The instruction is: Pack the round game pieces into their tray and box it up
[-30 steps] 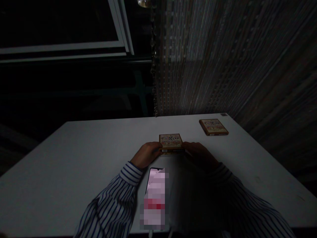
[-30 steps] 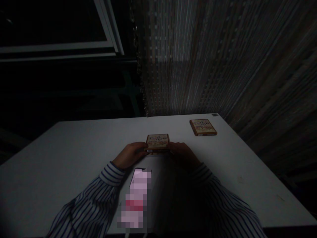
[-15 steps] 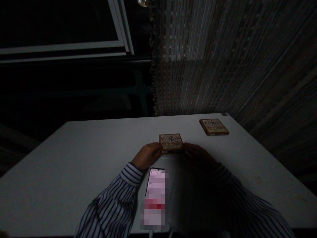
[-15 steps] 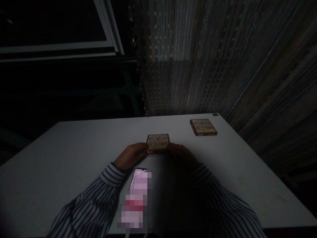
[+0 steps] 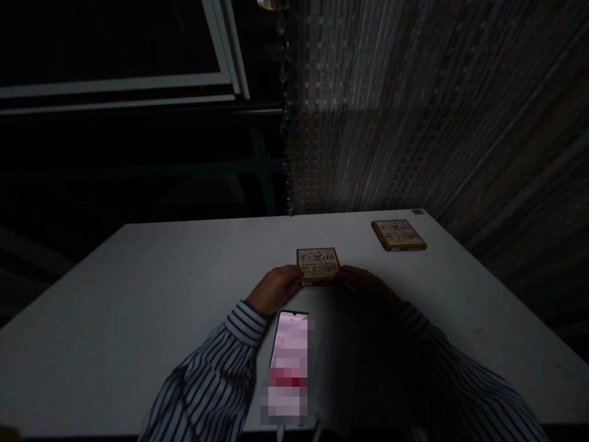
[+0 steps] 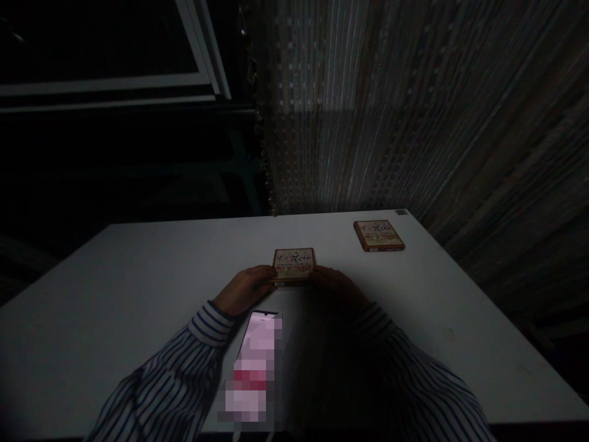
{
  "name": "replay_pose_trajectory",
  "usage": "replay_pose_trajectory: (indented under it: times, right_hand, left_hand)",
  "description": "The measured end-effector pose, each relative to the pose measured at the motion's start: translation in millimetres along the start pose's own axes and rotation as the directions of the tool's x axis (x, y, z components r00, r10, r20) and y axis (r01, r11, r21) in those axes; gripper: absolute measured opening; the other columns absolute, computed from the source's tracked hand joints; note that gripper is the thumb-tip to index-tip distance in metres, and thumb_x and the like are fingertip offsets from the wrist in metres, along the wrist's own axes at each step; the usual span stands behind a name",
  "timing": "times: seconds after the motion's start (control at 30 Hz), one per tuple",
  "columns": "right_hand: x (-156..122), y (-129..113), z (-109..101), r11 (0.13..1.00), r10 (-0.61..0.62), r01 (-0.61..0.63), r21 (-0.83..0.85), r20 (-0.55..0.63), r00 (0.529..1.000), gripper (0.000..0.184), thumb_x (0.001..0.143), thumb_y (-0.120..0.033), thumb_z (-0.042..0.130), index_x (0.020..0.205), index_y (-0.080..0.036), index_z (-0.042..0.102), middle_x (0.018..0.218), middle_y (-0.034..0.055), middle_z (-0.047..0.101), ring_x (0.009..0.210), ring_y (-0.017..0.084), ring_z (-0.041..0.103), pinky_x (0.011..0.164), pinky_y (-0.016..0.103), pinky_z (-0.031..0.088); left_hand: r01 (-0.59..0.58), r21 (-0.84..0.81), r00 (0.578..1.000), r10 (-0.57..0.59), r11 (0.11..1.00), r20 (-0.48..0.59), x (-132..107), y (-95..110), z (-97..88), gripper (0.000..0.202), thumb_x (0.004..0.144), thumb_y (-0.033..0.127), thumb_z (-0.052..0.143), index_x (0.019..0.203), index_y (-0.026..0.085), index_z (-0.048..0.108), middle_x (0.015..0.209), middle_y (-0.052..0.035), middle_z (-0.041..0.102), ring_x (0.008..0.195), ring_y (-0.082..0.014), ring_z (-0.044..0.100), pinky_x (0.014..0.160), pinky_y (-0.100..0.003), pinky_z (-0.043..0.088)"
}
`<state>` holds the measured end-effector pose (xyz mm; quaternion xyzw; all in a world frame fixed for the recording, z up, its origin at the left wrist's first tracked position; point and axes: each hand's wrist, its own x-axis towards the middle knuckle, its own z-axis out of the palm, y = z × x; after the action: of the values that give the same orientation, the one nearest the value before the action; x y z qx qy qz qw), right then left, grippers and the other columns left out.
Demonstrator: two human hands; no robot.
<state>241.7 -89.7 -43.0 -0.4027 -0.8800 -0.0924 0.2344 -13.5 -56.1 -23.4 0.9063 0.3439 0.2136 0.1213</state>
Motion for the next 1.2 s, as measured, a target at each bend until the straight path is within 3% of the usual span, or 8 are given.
replay_pose_trajectory:
  times: [0.7,1.07,1.2]
  right_hand:
    - [-10,9,21,0.999,0.025,-0.023,0.038,-0.036,0.999,0.029,0.087,-0.020,0.035,0.107,-0.013,0.054,0.108,0.0154,0.058,0.094,0.021,0.057,0.075,0.036,0.052]
    - [-3,2,4,1.000,0.012,-0.011,-0.007,0.061,0.998,0.026,0.085,-0.018,0.038,0.101,-0.013,0.058,0.103,0.0154,0.060,0.087,0.021,0.058,0.071,0.036,0.049]
    - [-2,4,4,0.998,0.031,-0.028,-0.051,0.058,0.998,0.028,0.084,-0.020,0.041,0.107,-0.012,0.055,0.107,0.0165,0.059,0.089,0.023,0.057,0.070,0.036,0.047]
  left_hand:
    - [-0.020,0.078,1.000,0.019,0.997,0.025,-3,0,8.1,0.020,0.080,0.018,0.048,0.098,0.016,0.057,0.099,-0.0072,0.058,0.092,-0.0163,0.056,0.084,-0.030,0.046]
    - [-0.023,0.082,1.000,0.022,0.996,0.020,-3,0,6.4,0.026,0.084,0.032,0.045,0.098,0.016,0.059,0.097,-0.0079,0.060,0.089,-0.0172,0.057,0.081,-0.032,0.046]
    - [0.016,0.131,0.998,-0.009,0.991,-0.057,1,0,5.0,0.032,0.087,0.034,0.039,0.107,0.016,0.056,0.111,-0.0102,0.057,0.103,-0.0198,0.052,0.089,-0.036,0.041]
